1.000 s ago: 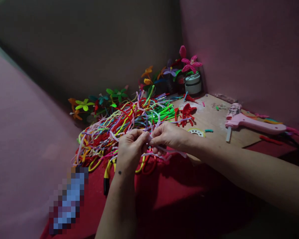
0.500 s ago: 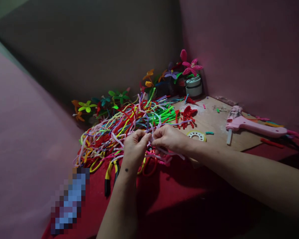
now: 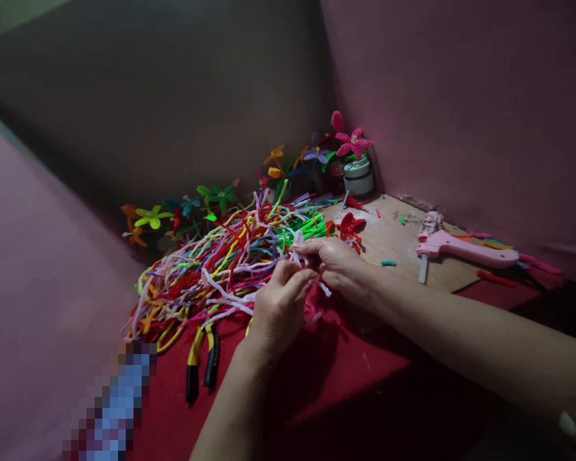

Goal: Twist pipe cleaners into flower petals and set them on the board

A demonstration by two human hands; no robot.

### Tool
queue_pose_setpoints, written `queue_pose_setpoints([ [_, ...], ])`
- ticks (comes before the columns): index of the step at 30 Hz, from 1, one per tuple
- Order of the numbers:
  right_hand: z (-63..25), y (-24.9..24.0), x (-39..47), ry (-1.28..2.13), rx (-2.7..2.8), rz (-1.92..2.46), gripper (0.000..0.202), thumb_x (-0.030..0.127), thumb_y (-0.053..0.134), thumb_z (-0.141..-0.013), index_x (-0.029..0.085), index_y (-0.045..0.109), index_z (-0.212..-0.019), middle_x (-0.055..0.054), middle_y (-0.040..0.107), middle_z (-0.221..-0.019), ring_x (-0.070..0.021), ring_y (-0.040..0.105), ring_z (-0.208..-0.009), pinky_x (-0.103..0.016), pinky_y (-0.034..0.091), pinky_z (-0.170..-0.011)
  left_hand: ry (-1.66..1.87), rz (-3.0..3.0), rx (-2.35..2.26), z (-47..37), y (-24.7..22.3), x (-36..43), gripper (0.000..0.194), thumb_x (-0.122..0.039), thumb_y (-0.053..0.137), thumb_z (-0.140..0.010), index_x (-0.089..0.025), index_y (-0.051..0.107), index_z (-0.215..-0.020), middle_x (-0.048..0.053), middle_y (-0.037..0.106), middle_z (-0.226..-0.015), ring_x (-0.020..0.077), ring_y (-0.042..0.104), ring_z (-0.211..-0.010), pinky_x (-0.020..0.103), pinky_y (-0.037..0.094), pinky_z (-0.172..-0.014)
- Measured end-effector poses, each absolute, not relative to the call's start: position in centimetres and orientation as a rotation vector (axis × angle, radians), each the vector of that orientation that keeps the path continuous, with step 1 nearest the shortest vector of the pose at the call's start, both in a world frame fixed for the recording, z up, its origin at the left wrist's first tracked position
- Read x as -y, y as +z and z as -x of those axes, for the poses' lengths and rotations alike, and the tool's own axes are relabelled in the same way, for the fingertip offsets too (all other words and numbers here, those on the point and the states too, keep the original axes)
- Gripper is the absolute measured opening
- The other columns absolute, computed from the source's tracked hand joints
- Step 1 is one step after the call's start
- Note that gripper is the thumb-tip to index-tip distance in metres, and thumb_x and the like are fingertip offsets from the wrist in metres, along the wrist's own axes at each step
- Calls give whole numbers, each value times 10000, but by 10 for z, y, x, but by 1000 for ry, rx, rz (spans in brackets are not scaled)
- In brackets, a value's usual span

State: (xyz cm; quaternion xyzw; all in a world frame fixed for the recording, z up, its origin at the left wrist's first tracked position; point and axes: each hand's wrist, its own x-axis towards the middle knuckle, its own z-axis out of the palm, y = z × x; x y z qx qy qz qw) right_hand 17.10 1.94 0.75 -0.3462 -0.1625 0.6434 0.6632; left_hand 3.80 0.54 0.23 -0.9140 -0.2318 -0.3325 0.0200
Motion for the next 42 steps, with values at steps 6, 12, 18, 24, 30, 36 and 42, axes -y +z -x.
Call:
queue_pose_setpoints([
  [6,-171,4,-23,1527,319,760,170,27,553,-615,134,494,-496,18,475,-455,-69,402,-439,-227,289,-442,-1013,2826,569,-43,-1,-3,151,-85,466,-813,-188,567,-860,39,539,-912,114,512,-813,218,415,-671],
  [12,-170,7,-21,1467,370,768,207,22,605,-586,134,479,-467,20,470,-455,-70,420,-451,-224,307,-447,-1212,2830,567,-42,9,1,122,-71,488,-800,-183,534,-811,22,614,-827,130,502,-798,287,405,-759],
  [18,-170,10,-14,1424,470,759,229,18,574,-589,143,451,-441,25,449,-439,-57,382,-420,-221,265,-411,-1294,2772,599,-41,12,2,136,-87,503,-797,-201,553,-854,16,614,-830,135,509,-826,289,410,-776],
  [24,-168,6,-17,1428,512,765,153,91,629,-554,139,499,-491,32,483,-438,-73,420,-409,-224,314,-424,-1622,2789,1074,-39,13,5,42,-198,525,-798,-195,565,-812,3,567,-785,123,519,-747,250,416,-715],
  [30,-166,-4,-20,1332,672,710,133,136,666,-498,129,534,-504,49,479,-428,-53,378,-385,-214,255,-412,-1675,2776,1518,-37,11,0,180,-334,551,-775,-182,622,-838,19,591,-758,122,522,-686,240,425,-642],
  [36,-166,-4,-18,1314,700,725,134,154,680,-483,128,552,-516,37,504,-466,-55,388,-410,-217,268,-427,-1661,2774,1525,-38,11,0,189,-342,550,-770,-180,623,-835,18,593,-757,123,529,-688,236,426,-645],
  [42,-165,0,-14,1323,697,732,105,165,650,-524,129,557,-490,36,497,-429,-60,396,-402,-210,278,-420,-1428,2693,1441,-38,13,-1,132,-278,521,-781,-188,594,-719,-9,544,-691,111,483,-633,222,382,-608],
])
